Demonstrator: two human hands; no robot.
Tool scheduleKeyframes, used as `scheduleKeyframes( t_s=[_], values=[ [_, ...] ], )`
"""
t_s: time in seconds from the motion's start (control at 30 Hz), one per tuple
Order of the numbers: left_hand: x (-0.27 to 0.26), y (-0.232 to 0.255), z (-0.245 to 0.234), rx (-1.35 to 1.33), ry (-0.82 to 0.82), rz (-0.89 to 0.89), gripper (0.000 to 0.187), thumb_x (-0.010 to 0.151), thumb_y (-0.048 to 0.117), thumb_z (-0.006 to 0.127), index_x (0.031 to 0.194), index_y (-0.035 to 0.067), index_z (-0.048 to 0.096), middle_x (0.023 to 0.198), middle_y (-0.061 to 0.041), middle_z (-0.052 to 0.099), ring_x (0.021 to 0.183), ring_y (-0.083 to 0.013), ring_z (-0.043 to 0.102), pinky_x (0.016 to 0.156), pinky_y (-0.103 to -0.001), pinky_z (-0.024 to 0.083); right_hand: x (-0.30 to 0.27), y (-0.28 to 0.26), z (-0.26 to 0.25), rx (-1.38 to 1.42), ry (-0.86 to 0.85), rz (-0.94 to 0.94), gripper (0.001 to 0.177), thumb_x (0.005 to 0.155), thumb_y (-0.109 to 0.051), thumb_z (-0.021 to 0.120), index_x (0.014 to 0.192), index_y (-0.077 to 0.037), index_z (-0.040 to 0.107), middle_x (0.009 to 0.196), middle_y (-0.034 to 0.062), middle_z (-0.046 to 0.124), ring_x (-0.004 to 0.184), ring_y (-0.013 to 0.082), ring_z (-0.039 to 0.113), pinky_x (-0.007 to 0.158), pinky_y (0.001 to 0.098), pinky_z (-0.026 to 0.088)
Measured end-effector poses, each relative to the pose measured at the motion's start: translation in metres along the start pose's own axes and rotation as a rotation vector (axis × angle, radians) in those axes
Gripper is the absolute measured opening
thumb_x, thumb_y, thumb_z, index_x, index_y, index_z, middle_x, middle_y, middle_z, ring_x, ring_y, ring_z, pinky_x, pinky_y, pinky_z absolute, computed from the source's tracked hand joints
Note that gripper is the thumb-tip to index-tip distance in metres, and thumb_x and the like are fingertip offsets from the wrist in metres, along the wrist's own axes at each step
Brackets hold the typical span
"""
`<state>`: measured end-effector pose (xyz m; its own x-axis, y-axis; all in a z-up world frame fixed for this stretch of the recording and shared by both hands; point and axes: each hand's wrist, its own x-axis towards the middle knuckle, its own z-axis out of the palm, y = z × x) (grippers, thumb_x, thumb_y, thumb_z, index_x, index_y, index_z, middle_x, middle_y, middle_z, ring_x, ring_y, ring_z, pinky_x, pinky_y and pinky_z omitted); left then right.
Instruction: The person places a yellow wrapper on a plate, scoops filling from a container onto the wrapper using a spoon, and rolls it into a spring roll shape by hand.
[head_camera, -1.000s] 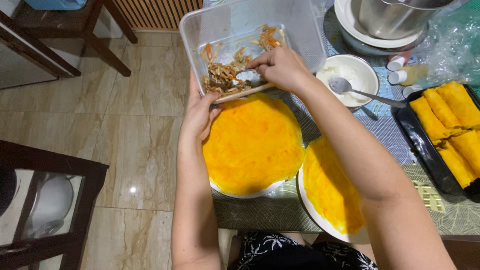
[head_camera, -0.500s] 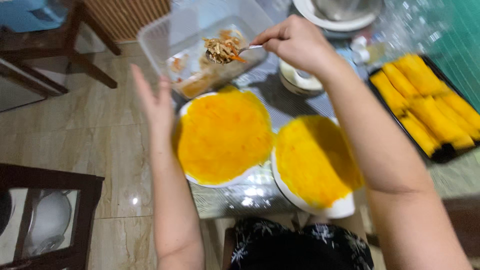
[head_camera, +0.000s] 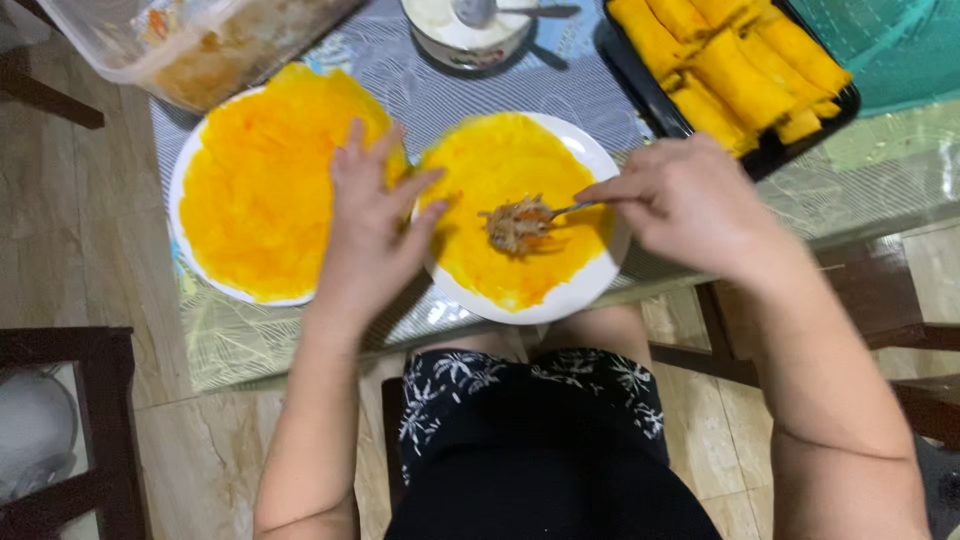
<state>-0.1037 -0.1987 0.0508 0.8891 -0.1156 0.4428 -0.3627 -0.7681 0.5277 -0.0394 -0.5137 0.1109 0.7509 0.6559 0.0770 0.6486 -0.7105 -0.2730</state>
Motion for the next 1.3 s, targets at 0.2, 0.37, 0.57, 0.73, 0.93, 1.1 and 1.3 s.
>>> scheduleKeyframes(
  t_s=[0.2, 0.37, 0.57, 0.73, 0.93, 1.1, 1.3],
  values=[
    [-0.027, 0.029, 0.039, 0.294, -0.249, 0.007, 0.076, 0.083, 0.058, 0.073, 0.132, 0.0, 0.066, 0.154, -0.03, 0.04, 0.15, -0.0526, 0.018, 0.118, -0.07, 0.004, -0.039, -0.014, 0.014, -0.231, 0.189, -0.126, 0.043, 0.079, -0.008, 0.072, 0.12, -0.02, 0.08, 0.088, -0.0012, 0.06, 0.088, 0.0202, 0.055, 0.09, 0.0392, 0.037],
    [-0.03, 0.021, 0.045, 0.329, -0.257, 0.011, 0.095, 0.078, 0.069, 0.073, 0.139, -0.003, 0.062, 0.155, -0.033, 0.039, 0.15, -0.0531, 0.016, 0.117, -0.071, 0.0, -0.055, -0.003, 0.015, -0.213, 0.267, -0.137, 0.041, 0.079, -0.008, 0.074, 0.118, -0.02, 0.079, 0.086, -0.0008, 0.055, 0.088, 0.0205, 0.055, 0.089, 0.0401, 0.037],
    [-0.02, 0.034, 0.028, 0.208, -0.247, -0.03, 0.068, 0.069, 0.062, 0.082, 0.11, 0.008, 0.078, 0.151, -0.027, 0.045, 0.151, -0.052, 0.017, 0.113, -0.076, -0.005, -0.065, 0.016, 0.019, -0.167, 0.339, -0.06, 0.037, 0.086, -0.005, 0.072, 0.117, -0.023, 0.081, 0.084, -0.0009, 0.053, 0.085, 0.0195, 0.053, 0.087, 0.0389, 0.034],
    [-0.017, 0.04, 0.035, 0.205, -0.229, 0.018, 0.04, 0.063, 0.049, 0.087, 0.073, 0.011, 0.076, 0.142, -0.015, 0.058, 0.154, -0.0445, 0.026, 0.119, -0.074, -0.003, -0.072, 0.025, 0.018, -0.031, 0.301, -0.044, 0.032, 0.086, -0.004, 0.07, 0.106, -0.026, 0.082, 0.075, -0.0036, 0.051, 0.076, 0.0163, 0.05, 0.084, 0.0385, 0.032],
    [-0.011, 0.036, 0.045, 0.185, -0.141, -0.017, 0.031, 0.082, 0.047, 0.085, 0.084, 0.016, 0.078, 0.145, -0.014, 0.058, 0.155, -0.0436, 0.026, 0.119, -0.076, -0.004, -0.065, 0.02, 0.029, -0.008, 0.354, -0.077, 0.03, 0.087, -0.005, 0.071, 0.109, -0.024, 0.082, 0.079, -0.0032, 0.054, 0.078, 0.0176, 0.053, 0.083, 0.0369, 0.033],
    [-0.015, 0.037, 0.039, 0.159, -0.241, -0.002, 0.056, 0.065, 0.052, 0.085, 0.104, 0.012, 0.076, 0.146, -0.023, 0.049, 0.15, -0.0492, 0.019, 0.113, -0.077, -0.005, -0.065, 0.023, 0.027, -0.036, 0.38, -0.006, 0.038, 0.086, -0.004, 0.071, 0.118, -0.022, 0.081, 0.082, -0.0018, 0.053, 0.081, 0.0166, 0.055, 0.082, 0.0363, 0.036],
    [-0.013, 0.033, 0.044, 0.153, -0.249, -0.002, 0.05, 0.075, 0.053, 0.084, 0.113, 0.02, 0.078, 0.151, -0.021, 0.049, 0.152, -0.0486, 0.019, 0.115, -0.076, -0.004, -0.057, 0.023, 0.036, -0.038, 0.369, -0.089, 0.032, 0.085, -0.006, 0.073, 0.111, -0.023, 0.08, 0.081, -0.0017, 0.053, 0.079, 0.0172, 0.056, 0.081, 0.0372, 0.036]
  ],
)
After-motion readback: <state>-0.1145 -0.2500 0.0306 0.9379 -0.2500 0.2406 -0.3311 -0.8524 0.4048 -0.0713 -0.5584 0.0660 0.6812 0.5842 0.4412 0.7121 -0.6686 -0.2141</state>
